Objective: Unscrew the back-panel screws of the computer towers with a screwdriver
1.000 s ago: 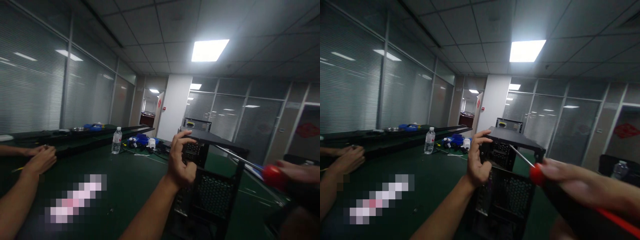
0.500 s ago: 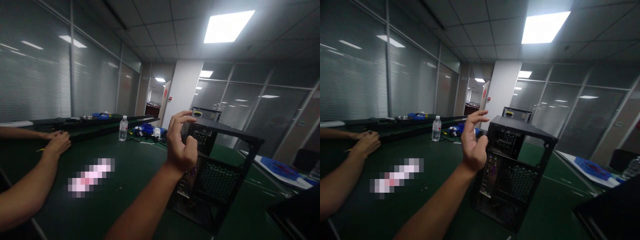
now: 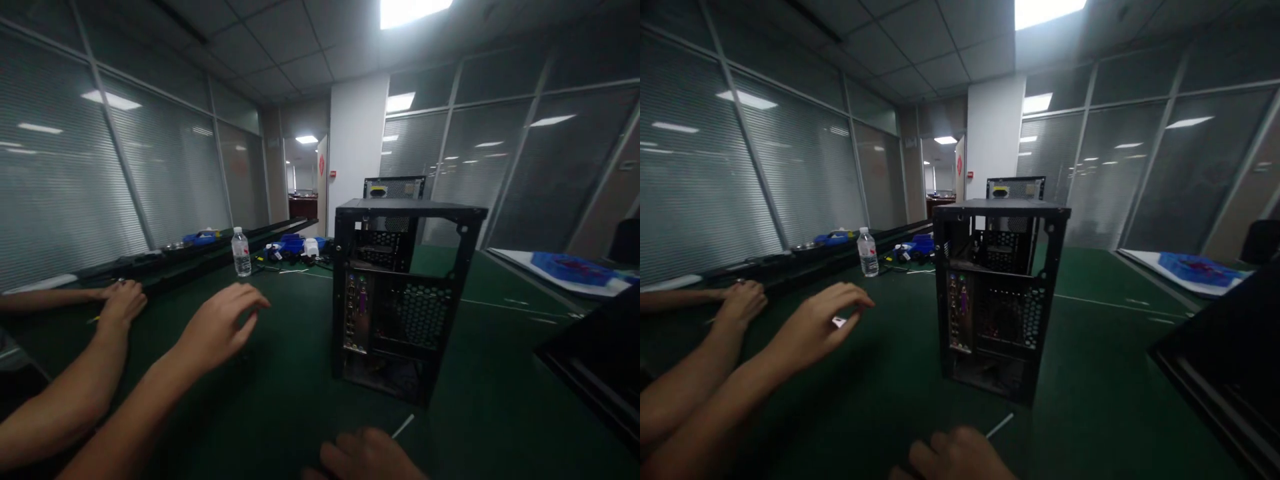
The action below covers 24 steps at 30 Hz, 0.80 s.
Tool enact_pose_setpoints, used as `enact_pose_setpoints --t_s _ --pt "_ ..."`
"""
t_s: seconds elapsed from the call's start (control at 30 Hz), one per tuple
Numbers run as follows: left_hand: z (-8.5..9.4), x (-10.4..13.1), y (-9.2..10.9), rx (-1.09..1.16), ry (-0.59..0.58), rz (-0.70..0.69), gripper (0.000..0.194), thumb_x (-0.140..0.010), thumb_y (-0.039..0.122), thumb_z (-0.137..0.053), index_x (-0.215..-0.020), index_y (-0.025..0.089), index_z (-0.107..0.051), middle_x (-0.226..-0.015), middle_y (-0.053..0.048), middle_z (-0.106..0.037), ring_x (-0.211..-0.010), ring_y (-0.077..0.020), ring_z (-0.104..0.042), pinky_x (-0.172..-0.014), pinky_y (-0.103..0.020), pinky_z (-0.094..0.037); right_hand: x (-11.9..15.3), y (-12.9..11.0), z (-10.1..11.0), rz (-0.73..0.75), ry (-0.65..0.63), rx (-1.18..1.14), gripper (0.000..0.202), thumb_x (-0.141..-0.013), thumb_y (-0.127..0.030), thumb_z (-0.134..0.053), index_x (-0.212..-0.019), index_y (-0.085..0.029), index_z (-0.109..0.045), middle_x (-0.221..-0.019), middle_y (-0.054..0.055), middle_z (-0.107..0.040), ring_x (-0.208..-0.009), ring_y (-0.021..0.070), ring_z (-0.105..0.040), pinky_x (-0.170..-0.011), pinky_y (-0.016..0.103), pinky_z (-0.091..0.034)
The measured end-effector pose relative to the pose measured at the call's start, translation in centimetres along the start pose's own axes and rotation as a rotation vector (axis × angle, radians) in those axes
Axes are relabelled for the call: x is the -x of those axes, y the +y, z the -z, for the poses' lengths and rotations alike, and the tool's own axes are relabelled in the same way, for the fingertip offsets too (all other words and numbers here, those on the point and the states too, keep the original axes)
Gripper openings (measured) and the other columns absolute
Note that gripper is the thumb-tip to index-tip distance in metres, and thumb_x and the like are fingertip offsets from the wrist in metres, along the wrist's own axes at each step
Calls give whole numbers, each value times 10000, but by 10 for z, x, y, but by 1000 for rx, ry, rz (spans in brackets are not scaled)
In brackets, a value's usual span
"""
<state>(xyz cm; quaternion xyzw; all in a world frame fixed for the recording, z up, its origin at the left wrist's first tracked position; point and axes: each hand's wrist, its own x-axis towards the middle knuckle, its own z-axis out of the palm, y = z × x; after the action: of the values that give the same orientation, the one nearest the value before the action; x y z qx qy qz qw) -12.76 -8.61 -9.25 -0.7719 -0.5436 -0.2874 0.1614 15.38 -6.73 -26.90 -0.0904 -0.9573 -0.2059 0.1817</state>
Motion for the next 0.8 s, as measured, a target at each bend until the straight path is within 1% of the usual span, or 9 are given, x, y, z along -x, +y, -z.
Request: enact_pose_setpoints --t_s 0.07,0.1,0.13,0.2,0.33,0.5,0.57,0.67,0.8 --pt "-20 30 -24 -63 -247 111 267 -860 178 -494 -1024 261 -687 -1054 -38 -655 -957 -222 -611 -841 -375 -505 -2 0 8 -1 28 -12 254 -1003 -512 -403 -988 -259 -398 -645 -72 -510 -442 125 -425 -405 329 -15" --pt "-29 45 -32 -66 -340 154 293 -861 184 -500 -1069 272 -688 -1102 -44 -648 -996 -227 -607 -873 -379 -501 -3 0 13 1 43 -16 227 -1017 -496 -381 -1020 -270 -396 -654 -75 -518 -436 129 -432 -406 332 -12" --pt "-36 58 -39 -54 -412 182 297 -873 201 -502 -1090 280 -688 -1128 -49 -641 -1030 -227 -601 -899 -375 -497 -4 0 18 4 56 -19 203 -1029 -479 -359 -1046 -280 -395 -662 -77 -526 -433 132 -442 -406 334 -9" --pt "-48 78 -48 -28 -482 234 307 -904 248 -489 -1146 286 -674 -1157 -59 -628 -1059 -227 -598 -920 -370 -494 -7 2 28 16 72 -22 167 -1044 -435 -337 -1084 -285 -401 -677 -78 -539 -434 135 -465 -403 332 -8" --pt "-63 93 -55 -19 -473 309 318 -925 335 -484 -1180 275 -663 -1167 -64 -622 -1076 -238 -599 -940 -384 -492 -11 4 41 30 80 -25 156 -1055 -353 -308 -1076 -257 -429 -686 -65 -548 -438 140 -487 -402 329 -19" --pt "-71 86 -61 17 -482 396 338 -931 374 -465 -1182 270 -666 -1160 -56 -639 -1080 -239 -608 -922 -379 -498 -12 4 39 32 106 -39 309 -1070 -309 -129 -1061 -249 -431 -670 -53 -523 -426 149 -479 -388 333 -37" --pt "-74 83 -63 27 -494 401 336 -938 367 -445 -1155 266 -681 -1147 -54 -650 -1070 -236 -614 -908 -371 -499 -11 4 39 35 102 -41 262 -1071 -319 -173 -1082 -250 -426 -684 -55 -529 -433 147 -481 -388 336 -41" --pt "-80 79 -65 31 -497 386 331 -946 361 -425 -1103 264 -701 -1114 -54 -666 -1049 -234 -619 -898 -368 -491 -10 3 41 33 84 -39 151 -1043 -371 -357 -1091 -244 -425 -707 -64 -549 -452 140 -503 -402 337 -31" --pt "-85 70 -65 19 -495 364 331 -955 350 -402 -1054 263 -705 -1083 -57 -669 -1005 -234 -620 -854 -360 -478 -11 2 44 20 64 -33 185 -1004 -417 -461 -989 -239 -415 -676 -74 -549 -442 131 -503 -401 324 -6"
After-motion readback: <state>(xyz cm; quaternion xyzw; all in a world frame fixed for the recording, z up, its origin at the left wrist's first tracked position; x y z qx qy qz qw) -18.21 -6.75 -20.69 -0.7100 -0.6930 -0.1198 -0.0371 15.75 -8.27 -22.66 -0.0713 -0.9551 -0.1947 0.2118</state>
